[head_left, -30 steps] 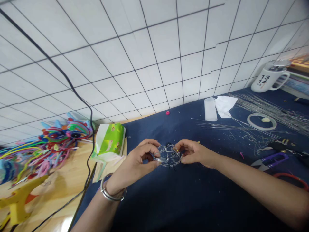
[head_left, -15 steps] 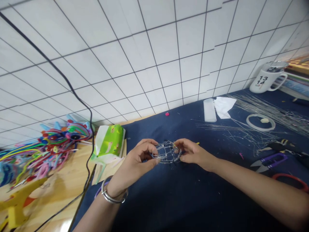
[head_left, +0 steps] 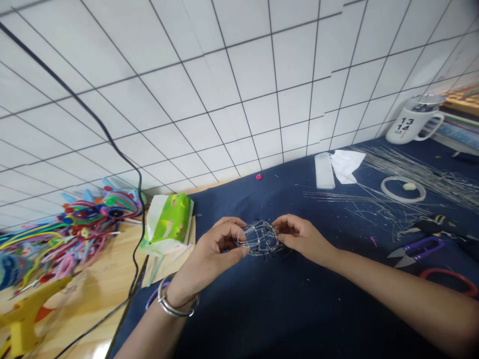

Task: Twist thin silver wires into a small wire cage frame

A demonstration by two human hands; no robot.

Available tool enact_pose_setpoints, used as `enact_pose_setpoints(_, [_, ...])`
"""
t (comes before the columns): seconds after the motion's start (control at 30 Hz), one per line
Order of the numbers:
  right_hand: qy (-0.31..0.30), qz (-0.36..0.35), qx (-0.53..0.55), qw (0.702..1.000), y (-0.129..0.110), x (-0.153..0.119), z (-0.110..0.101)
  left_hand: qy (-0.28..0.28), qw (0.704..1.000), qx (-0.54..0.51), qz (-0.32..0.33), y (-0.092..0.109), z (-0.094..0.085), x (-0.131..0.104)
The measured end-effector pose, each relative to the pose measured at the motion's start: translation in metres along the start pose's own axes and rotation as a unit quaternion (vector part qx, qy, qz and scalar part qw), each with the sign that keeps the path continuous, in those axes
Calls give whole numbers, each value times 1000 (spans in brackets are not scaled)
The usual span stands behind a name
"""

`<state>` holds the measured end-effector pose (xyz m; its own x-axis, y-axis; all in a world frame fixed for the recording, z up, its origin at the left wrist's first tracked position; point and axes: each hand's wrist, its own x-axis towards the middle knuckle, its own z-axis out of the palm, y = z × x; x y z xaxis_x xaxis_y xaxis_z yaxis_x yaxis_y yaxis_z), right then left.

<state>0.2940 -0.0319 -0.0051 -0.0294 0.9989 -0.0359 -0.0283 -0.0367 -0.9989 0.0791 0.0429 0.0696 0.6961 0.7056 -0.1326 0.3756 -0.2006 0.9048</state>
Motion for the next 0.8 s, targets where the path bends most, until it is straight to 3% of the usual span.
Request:
enact_pose_setpoints(0.17, [-33,-7,-15,999,-7,-1,-1,0,1000,-9,1,0,0,0])
enact_pose_setpoints(0.57, [0,8,-37,999,0,1,-1,-22,1000,7,7,-1,2,1])
enact_pose_setpoints(0.8, [0,23,-37,999,-4,1,-6,0,996,68,52,-8,-3,6])
